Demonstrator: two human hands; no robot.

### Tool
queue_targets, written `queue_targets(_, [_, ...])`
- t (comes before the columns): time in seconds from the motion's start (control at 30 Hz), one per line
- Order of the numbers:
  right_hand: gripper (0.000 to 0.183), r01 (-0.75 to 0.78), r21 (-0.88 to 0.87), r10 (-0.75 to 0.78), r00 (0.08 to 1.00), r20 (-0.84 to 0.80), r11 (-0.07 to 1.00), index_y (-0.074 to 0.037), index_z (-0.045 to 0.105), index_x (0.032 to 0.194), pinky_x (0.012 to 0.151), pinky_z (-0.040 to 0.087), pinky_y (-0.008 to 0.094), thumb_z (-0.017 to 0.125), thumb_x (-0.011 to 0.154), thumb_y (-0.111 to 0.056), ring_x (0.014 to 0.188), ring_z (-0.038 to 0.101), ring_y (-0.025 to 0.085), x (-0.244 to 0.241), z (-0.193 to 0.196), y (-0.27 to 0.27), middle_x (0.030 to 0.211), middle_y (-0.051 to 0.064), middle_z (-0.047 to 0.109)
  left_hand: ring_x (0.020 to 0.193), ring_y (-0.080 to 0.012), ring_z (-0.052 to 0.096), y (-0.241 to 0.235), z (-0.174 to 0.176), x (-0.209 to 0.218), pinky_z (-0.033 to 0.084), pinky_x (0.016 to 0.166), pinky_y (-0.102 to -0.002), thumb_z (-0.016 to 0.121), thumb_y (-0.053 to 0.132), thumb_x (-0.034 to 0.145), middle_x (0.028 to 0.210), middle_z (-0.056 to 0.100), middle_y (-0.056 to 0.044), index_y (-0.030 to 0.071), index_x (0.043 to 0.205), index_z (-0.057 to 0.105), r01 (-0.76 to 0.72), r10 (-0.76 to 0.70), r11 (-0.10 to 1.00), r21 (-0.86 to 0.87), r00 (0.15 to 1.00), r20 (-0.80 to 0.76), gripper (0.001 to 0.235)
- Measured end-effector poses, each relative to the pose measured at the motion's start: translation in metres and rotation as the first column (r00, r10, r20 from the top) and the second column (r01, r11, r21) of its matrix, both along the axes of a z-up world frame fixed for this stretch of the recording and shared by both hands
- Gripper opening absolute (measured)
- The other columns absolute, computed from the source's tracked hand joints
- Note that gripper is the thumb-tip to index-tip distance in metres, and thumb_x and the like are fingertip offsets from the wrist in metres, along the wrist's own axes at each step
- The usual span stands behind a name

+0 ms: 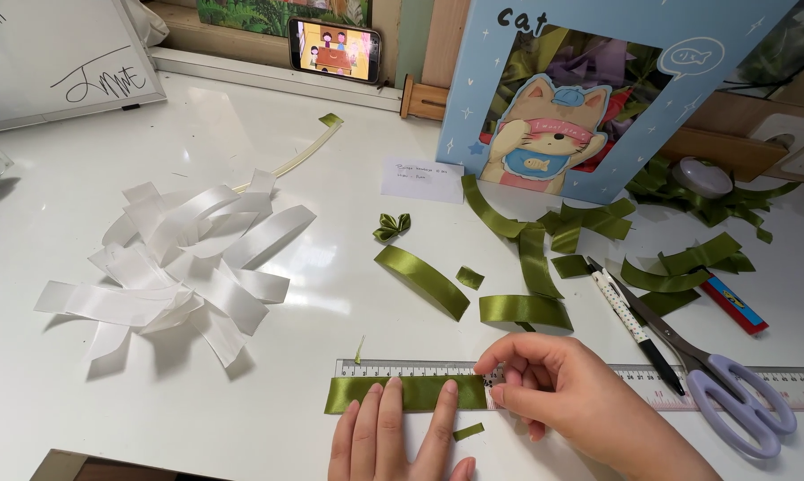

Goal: Preparing decorative ribbons for gift packaging by measuring, marking, cutting, and heat-sealing the ends.

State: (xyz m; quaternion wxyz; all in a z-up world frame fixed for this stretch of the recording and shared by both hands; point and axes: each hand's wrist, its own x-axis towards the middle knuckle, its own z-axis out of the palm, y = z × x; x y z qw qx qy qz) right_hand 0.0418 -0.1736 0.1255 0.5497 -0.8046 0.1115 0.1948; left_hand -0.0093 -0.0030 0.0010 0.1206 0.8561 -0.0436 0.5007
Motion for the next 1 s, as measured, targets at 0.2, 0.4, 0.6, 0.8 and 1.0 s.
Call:
queue_targets(0.2, [0.019, 0.050, -0.015, -0.051, 0.998, -0.039, 0.999, 0.005, 0.083, 0.103, 0.047, 0.052, 0.036, 0.081, 0.084, 0.009, 0.058, 0.050, 0.020, -0.001, 0.006, 0.006, 0.064, 0.012, 0.053, 0.102, -0.0307, 0.069, 0.005, 0.004, 0.000, 0.050, 0.096, -0.047, 0.016, 0.058, 0.104, 0.116, 0.070, -0.015, 0.037, 0.121, 0.073, 0.040, -0.039, 0.998, 0.040, 0.999, -0.015, 0.063])
queue_targets(0.4, [0.024, 0.049, -0.084, -0.051, 0.998, -0.022, 0.995, 0.000, 0.076, 0.104, 0.048, 0.051, 0.034, 0.083, 0.082, 0.007, 0.051, 0.052, 0.021, 0.000, 0.003, 0.006, 0.067, 0.011, 0.057, 0.103, -0.0295, 0.069, 0.004, 0.004, 0.000, 0.050, 0.098, -0.047, 0.014, 0.058, 0.104, 0.116, 0.070, -0.015, 0.038, 0.121, 0.073, 0.023, -0.022, 0.999, 0.034, 1.000, -0.016, 0.064])
queue_targets(0.6, [0.025, 0.075, -0.108, -0.077, 0.997, -0.022, 0.991, 0.000, 0.074, 0.102, 0.043, 0.053, 0.037, 0.088, 0.082, 0.004, 0.051, 0.053, 0.022, 0.000, 0.004, 0.010, 0.063, 0.011, 0.055, 0.101, -0.0298, 0.069, 0.007, 0.006, 0.001, 0.050, 0.097, -0.048, 0.015, 0.058, 0.104, 0.113, 0.071, -0.015, 0.037, 0.121, 0.073, 0.038, -0.038, 0.998, 0.058, 0.999, -0.004, 0.064])
queue_targets(0.8, [0.024, 0.075, -0.114, -0.076, 0.997, -0.009, 0.991, 0.000, 0.074, 0.100, 0.041, 0.053, 0.037, 0.088, 0.081, 0.005, 0.051, 0.051, 0.021, 0.000, 0.002, 0.009, 0.063, 0.011, 0.055, 0.102, -0.0293, 0.069, 0.007, 0.006, 0.002, 0.049, 0.098, -0.049, 0.016, 0.058, 0.104, 0.113, 0.071, -0.014, 0.038, 0.121, 0.073, 0.051, -0.051, 0.997, 0.052, 0.999, 0.006, 0.063])
queue_targets(1.0, [0.019, 0.034, -0.131, -0.039, 0.998, -0.041, 0.991, 0.001, 0.084, 0.097, 0.046, 0.051, 0.035, 0.089, 0.080, 0.008, 0.057, 0.050, 0.020, -0.002, 0.007, 0.011, 0.068, 0.011, 0.053, 0.105, -0.0292, 0.069, 0.008, 0.007, 0.001, 0.049, 0.100, -0.051, 0.016, 0.059, 0.105, 0.116, 0.071, -0.014, 0.036, 0.123, 0.072, 0.064, -0.064, 0.996, 0.069, 0.998, -0.011, 0.063])
